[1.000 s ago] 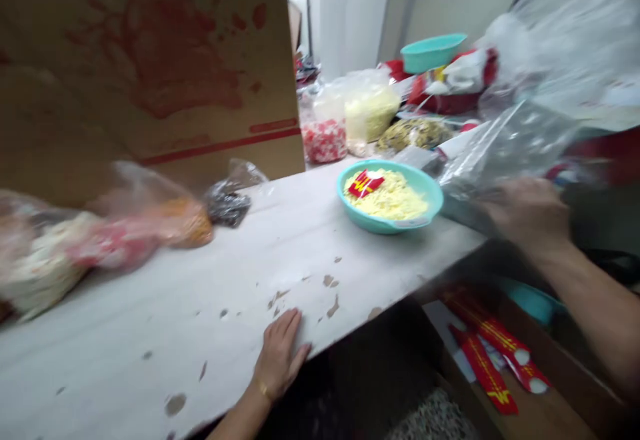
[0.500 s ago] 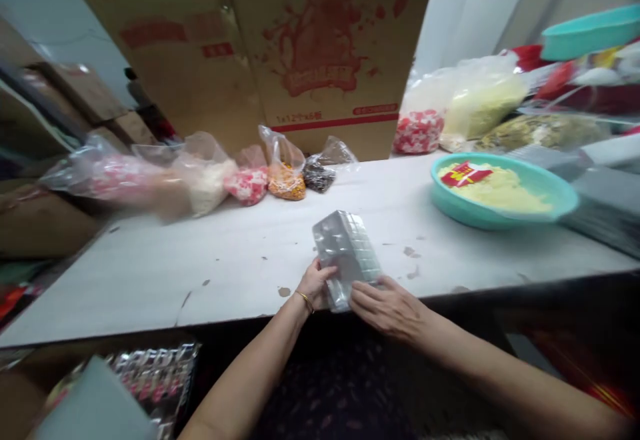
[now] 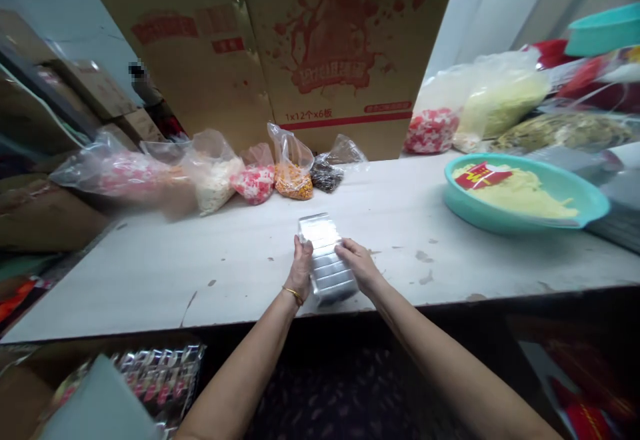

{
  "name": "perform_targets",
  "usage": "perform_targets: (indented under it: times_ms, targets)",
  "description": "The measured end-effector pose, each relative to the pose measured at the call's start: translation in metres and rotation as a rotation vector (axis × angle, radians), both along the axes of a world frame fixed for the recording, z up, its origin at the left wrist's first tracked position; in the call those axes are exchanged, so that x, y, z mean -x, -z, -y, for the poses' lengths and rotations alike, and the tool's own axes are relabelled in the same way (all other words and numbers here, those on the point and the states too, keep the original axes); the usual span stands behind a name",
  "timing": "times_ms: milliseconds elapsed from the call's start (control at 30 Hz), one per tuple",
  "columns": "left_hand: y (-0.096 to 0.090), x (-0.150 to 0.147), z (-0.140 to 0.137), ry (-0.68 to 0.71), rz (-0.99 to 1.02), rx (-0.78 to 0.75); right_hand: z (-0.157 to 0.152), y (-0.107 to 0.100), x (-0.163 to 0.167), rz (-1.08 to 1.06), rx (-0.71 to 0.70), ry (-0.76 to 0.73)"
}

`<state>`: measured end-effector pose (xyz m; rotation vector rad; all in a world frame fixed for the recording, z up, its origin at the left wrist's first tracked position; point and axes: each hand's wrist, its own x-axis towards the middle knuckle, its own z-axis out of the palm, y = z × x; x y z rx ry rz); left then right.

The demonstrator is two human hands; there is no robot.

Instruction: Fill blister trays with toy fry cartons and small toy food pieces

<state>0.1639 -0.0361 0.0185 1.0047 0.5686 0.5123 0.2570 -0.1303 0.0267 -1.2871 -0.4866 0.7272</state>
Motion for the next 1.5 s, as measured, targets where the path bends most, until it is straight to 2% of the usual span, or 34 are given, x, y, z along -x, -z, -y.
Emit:
perform_targets:
  times_ms: [67,133,200,267,333,400,433,500,600,833,933,1000,1067,1133,1233,1300,1500]
  targets:
    - [-0.002,-0.008,-0.014,-0.066,-0.006,-0.047,-0.013,0.005,-0.005,-0.12,-0.036,-0.071]
    - [-0.001,-0.014,-0.027,-0.063,-0.056,-0.104,-0.021,0.012,-0.011,-0.223,-0.062,-0.104]
    - [0.0,-0.016,-0.038,-0.042,-0.161,-0.25,-0.025,0.019,-0.015,-0.288,-0.075,-0.114]
    - [-0.001,-0.013,-0.047,-0.054,-0.277,-0.563,-0.026,0.026,-0.016,-0.339,-0.091,-0.143]
    - [-0.005,-0.007,-0.054,-0.037,-0.354,-0.978,-0.028,0.03,-0.015,-0.385,-0.126,-0.161]
    - [-0.01,-0.003,-0.059,0.12,-0.384,-1.329,-0.03,0.033,-0.013,-0.417,-0.153,-0.171]
    - [-0.012,-0.002,-0.06,0.221,-0.391,-1.449,-0.032,0.035,-0.012,-0.426,-0.161,-0.172]
    - [-0.014,-0.002,-0.063,0.373,-0.408,-1.585,-0.034,0.037,-0.012,-0.435,-0.171,-0.185]
    - [-0.014,-0.005,-0.065,0.401,-0.432,-1.645,-0.035,0.039,-0.012,-0.443,-0.178,-0.198]
    - [-0.012,-0.005,-0.065,0.39,-0.437,-1.66,-0.033,0.032,-0.013,-0.455,-0.124,-0.22]
    - [-0.013,-0.007,-0.065,0.402,-0.444,-1.664,-0.037,0.024,-0.013,-0.363,-0.059,-0.236]
    - [-0.015,-0.009,-0.066,0.412,-0.445,-1.658,-0.038,0.021,-0.017,-0.253,-0.036,-0.173]
    - [-0.016,-0.011,-0.067,0.424,-0.447,-1.645,-0.035,0.02,-0.028,-0.157,-0.027,-0.06]
    - [-0.018,-0.013,-0.067,0.442,-0.445,-1.629,-0.025,0.022,-0.047,-0.141,0.05,0.014]
    - [-0.021,-0.014,-0.063,0.481,-0.424,-1.593,-0.003,0.027,-0.077,-0.201,0.231,-0.036]
    - [-0.021,-0.016,-0.061,0.491,-0.392,-1.563,0.008,0.029,-0.091,-0.193,0.292,-0.072]
    - [-0.018,-0.014,-0.064,0.483,-0.229,-1.602,0.039,0.032,-0.117,-0.099,0.405,0.116]
